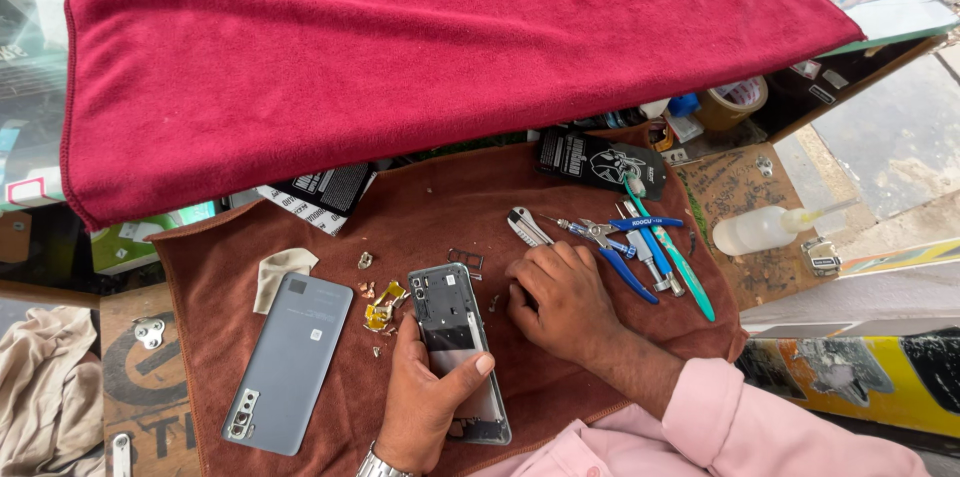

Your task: The person uses a power screwdriver to remove screws from the internal frame of a disassembled smartphone. The person holds the phone in one hand and operates the tool with the other, working on the exposed internal components.

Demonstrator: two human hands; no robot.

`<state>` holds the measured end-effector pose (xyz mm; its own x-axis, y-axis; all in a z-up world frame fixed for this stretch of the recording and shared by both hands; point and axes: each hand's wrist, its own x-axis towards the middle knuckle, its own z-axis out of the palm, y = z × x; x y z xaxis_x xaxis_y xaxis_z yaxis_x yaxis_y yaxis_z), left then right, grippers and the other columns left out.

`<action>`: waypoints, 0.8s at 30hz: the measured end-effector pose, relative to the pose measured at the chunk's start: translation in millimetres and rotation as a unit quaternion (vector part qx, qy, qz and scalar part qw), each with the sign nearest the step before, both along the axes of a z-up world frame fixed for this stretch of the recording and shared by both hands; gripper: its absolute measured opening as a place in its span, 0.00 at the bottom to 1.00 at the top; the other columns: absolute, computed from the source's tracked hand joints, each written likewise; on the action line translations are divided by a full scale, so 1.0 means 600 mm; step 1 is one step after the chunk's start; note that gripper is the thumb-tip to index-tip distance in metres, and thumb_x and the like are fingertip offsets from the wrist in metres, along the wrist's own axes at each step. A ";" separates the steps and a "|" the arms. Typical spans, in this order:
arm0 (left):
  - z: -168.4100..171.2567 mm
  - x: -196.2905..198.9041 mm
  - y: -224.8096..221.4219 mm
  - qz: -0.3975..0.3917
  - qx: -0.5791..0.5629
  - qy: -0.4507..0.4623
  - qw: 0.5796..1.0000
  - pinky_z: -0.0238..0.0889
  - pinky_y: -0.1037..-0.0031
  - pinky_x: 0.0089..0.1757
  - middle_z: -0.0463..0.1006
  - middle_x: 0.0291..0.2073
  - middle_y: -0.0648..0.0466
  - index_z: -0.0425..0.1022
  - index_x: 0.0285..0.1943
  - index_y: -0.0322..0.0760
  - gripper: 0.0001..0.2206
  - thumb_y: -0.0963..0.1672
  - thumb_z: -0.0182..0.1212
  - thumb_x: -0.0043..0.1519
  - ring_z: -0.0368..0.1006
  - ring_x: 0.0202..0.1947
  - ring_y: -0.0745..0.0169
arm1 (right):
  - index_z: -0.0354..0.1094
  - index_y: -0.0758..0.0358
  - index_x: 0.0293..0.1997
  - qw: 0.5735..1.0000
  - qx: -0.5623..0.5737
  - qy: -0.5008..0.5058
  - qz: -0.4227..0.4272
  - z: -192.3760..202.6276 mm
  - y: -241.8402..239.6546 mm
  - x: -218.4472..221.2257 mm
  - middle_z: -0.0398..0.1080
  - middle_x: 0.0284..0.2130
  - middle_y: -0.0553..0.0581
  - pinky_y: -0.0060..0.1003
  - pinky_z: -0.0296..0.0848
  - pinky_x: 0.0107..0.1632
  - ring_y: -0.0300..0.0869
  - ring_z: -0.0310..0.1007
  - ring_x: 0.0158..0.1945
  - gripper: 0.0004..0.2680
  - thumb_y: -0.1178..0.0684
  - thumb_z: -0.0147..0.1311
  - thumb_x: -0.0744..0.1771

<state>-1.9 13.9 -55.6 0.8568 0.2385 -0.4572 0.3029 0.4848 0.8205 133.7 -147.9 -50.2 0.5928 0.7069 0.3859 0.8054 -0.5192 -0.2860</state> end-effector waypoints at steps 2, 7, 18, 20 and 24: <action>0.002 -0.003 -0.001 0.006 0.005 -0.010 1.000 0.75 0.72 0.40 0.77 0.38 0.54 0.65 0.59 0.37 0.30 0.42 0.74 0.47 0.76 0.38 0.67 | 0.71 0.57 0.38 1.000 0.020 0.006 0.000 0.003 -0.001 0.001 0.70 0.35 0.50 0.44 0.62 0.44 0.45 0.67 0.40 0.06 0.55 0.59 0.61; 0.000 -0.003 -0.007 0.022 0.021 -0.046 0.998 0.74 0.75 0.41 0.77 0.39 0.56 0.67 0.59 0.37 0.28 0.41 0.74 0.50 0.74 0.38 0.69 | 0.69 0.57 0.35 0.999 0.042 0.017 -0.001 0.005 -0.006 0.000 0.68 0.32 0.50 0.45 0.61 0.44 0.46 0.65 0.38 0.04 0.56 0.59 0.61; -0.005 -0.006 -0.018 0.010 0.052 -0.025 0.998 0.77 0.72 0.39 0.77 0.39 0.55 0.65 0.61 0.40 0.34 0.40 0.77 0.44 0.76 0.38 0.66 | 0.68 0.56 0.32 0.997 0.078 0.026 0.011 -0.006 -0.026 0.003 0.66 0.32 0.49 0.43 0.61 0.44 0.43 0.65 0.38 0.04 0.56 0.59 0.61; -0.004 -0.004 -0.020 0.012 0.058 -0.018 0.998 0.77 0.71 0.39 0.77 0.39 0.54 0.64 0.61 0.39 0.34 0.40 0.76 0.45 0.76 0.38 0.66 | 0.68 0.56 0.32 0.996 0.084 0.026 0.013 -0.008 -0.028 0.004 0.66 0.32 0.48 0.42 0.61 0.44 0.42 0.65 0.38 0.03 0.56 0.59 0.61; -0.005 -0.005 -0.023 0.023 0.069 -0.003 0.997 0.77 0.71 0.40 0.78 0.40 0.53 0.63 0.61 0.38 0.33 0.41 0.76 0.46 0.77 0.39 0.65 | 0.68 0.55 0.32 0.996 0.083 0.032 0.014 -0.012 -0.032 0.004 0.66 0.31 0.47 0.41 0.61 0.43 0.41 0.65 0.37 0.03 0.57 0.59 0.62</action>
<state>-5.0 0.1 -58.4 0.8466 0.3372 -0.4117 0.2772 0.3810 0.8821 135.9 -167.3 -57.6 0.6013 0.6528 0.4608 0.7959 -0.4382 -0.4179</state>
